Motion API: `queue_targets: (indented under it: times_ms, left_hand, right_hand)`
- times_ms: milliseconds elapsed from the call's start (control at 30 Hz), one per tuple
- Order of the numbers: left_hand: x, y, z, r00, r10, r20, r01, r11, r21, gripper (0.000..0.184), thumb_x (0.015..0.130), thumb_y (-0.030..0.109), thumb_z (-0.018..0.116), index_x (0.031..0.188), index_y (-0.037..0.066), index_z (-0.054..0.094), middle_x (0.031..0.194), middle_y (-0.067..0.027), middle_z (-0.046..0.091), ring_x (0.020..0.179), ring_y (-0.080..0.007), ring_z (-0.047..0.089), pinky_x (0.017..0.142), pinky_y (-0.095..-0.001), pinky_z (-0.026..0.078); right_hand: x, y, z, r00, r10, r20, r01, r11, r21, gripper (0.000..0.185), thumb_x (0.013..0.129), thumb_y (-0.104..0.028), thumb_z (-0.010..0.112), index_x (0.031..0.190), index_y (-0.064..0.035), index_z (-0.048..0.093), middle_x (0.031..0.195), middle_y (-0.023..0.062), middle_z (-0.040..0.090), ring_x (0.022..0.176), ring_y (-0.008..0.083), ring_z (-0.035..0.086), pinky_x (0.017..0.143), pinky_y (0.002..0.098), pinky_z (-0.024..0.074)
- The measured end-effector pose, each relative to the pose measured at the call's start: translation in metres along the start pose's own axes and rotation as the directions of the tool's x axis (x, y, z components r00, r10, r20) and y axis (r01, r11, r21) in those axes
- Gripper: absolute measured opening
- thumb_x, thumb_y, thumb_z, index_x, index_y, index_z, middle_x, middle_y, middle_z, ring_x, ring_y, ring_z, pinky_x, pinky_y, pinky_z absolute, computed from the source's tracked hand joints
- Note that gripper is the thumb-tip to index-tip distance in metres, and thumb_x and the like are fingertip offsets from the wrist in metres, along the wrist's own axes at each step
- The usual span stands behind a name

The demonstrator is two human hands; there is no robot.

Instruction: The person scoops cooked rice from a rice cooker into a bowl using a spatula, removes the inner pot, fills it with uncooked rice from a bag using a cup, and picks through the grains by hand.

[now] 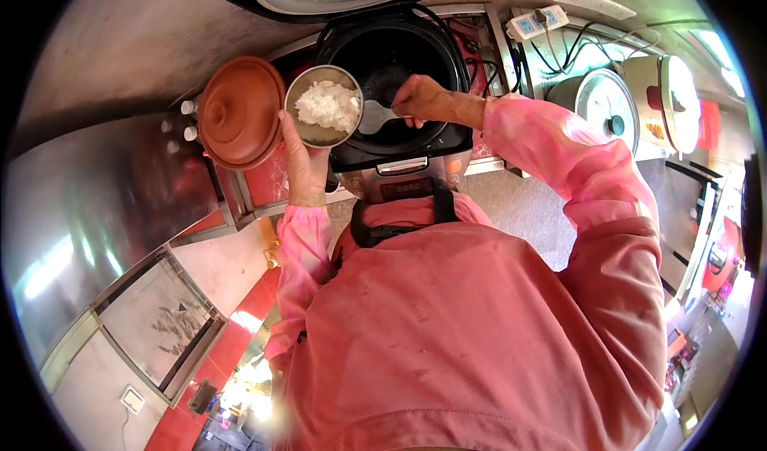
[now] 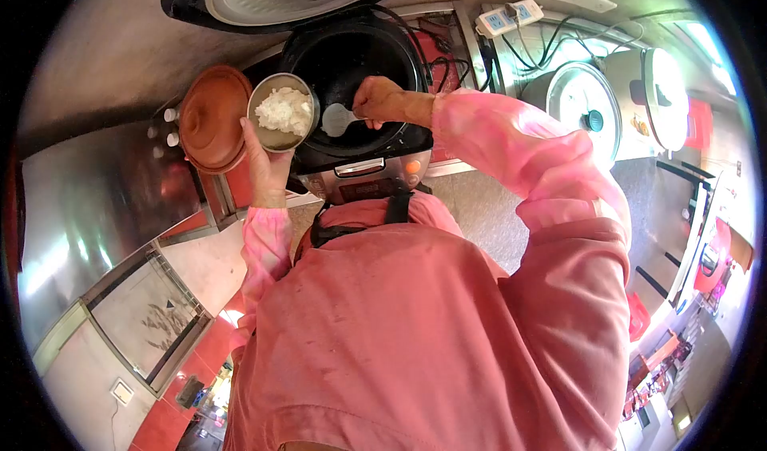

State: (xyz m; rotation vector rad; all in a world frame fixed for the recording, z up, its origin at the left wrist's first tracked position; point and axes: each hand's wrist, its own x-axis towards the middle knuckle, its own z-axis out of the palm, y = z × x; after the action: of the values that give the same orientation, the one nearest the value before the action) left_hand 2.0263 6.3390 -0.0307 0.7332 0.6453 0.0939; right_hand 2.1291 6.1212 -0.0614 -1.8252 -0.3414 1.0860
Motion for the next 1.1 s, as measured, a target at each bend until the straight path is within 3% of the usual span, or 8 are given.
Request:
queue_targets:
  times_ms: [67,167,267,367,600,733,967,1100]
  left_hand:
    - [0.003,0.0,-0.003,1.0,-0.015,0.024,0.016,1.0,-0.026,0.062,0.084,0.047,0.056,0.13,0.01,0.04,0.133,-0.006,0.043,0.122,-0.0236,0.04,0.1,-0.0426,0.034]
    - [0.002,0.0,0.0,0.999,-0.026,0.023,0.026,0.999,-0.028,0.063,0.084,0.048,0.055,0.131,0.01,0.039,0.133,-0.0062,0.042,0.122,-0.0242,0.039,0.101,-0.0433,0.033]
    - [0.001,0.001,0.0,1.0,-0.025,0.002,0.025,1.0,-0.019,0.063,0.084,0.049,0.055,0.131,0.01,0.038,0.134,-0.0061,0.041,0.123,-0.0248,0.039,0.102,-0.0442,0.032]
    - [0.002,0.001,0.001,0.999,-0.034,0.024,0.035,0.998,-0.044,0.064,0.083,0.049,0.055,0.132,0.011,0.038,0.135,-0.0059,0.04,0.124,-0.0255,0.037,0.102,-0.0455,0.031]
    - [0.005,0.0,-0.006,0.996,-0.036,0.078,0.042,0.997,-0.068,0.066,0.082,0.05,0.056,0.133,0.012,0.037,0.137,-0.0058,0.038,0.125,-0.0261,0.036,0.102,-0.0476,0.03]
    - [0.006,-0.001,-0.006,0.996,-0.041,0.08,0.047,0.996,-0.078,0.066,0.082,0.051,0.055,0.133,0.013,0.036,0.137,-0.0059,0.037,0.126,-0.0263,0.035,0.102,-0.0475,0.03]
    - [0.004,0.0,-0.003,0.995,-0.025,0.097,0.03,0.999,-0.044,0.064,0.085,0.051,0.051,0.134,0.013,0.035,0.137,-0.0059,0.037,0.126,-0.026,0.035,0.103,-0.047,0.03]
    - [0.005,0.0,-0.004,0.995,-0.028,0.093,0.032,0.998,-0.044,0.064,0.085,0.051,0.051,0.134,0.013,0.035,0.137,-0.0059,0.038,0.126,-0.0258,0.035,0.103,-0.0468,0.03]
  right_hand:
    - [-0.002,-0.001,0.002,0.998,-0.054,-0.037,0.055,0.998,0.011,0.012,0.073,-0.005,0.055,0.067,-0.0006,0.064,0.055,0.0088,0.061,0.048,0.0159,0.06,0.051,0.026,0.0506]
    - [-0.002,-0.006,-0.001,0.977,-0.196,-0.087,0.139,0.886,-0.442,0.01,0.072,-0.004,0.056,0.069,-0.001,0.065,0.062,0.0135,0.063,0.057,0.0234,0.063,0.057,0.0323,0.0523]
    - [0.008,-0.002,-0.008,0.927,-0.357,-0.117,0.074,0.48,-0.874,0.01,0.07,-0.009,0.058,0.071,-0.0031,0.066,0.072,0.0171,0.064,0.069,0.0308,0.064,0.064,0.0387,0.052]
    - [0.018,0.006,-0.016,0.941,-0.331,-0.069,0.062,0.369,-0.927,0.012,0.07,-0.015,0.059,0.074,-0.0049,0.066,0.077,0.0173,0.064,0.076,0.0332,0.063,0.066,0.0411,0.0513]
    - [0.008,0.012,0.005,0.913,-0.406,-0.034,0.29,0.707,-0.645,0.009,0.07,-0.015,0.056,0.068,-0.0102,0.064,0.069,0.0141,0.061,0.067,0.0345,0.059,0.06,0.0433,0.0479]
    - [0.024,0.014,-0.011,0.93,-0.342,-0.135,0.06,0.505,-0.861,0.01,0.069,-0.014,0.059,0.071,-0.0071,0.067,0.073,0.0168,0.063,0.072,0.0347,0.063,0.064,0.0419,0.0515]
    - [0.018,0.017,0.012,0.885,-0.465,0.021,0.309,0.554,-0.773,0.01,0.071,-0.011,0.058,0.072,-0.0065,0.067,0.073,0.0168,0.064,0.071,0.0337,0.063,0.062,0.0411,0.0519]
    - [0.023,0.001,-0.008,0.915,-0.402,-0.022,0.156,0.406,-0.901,0.009,0.07,-0.012,0.059,0.073,-0.0065,0.067,0.072,0.0166,0.063,0.069,0.0333,0.064,0.061,0.0411,0.0519]
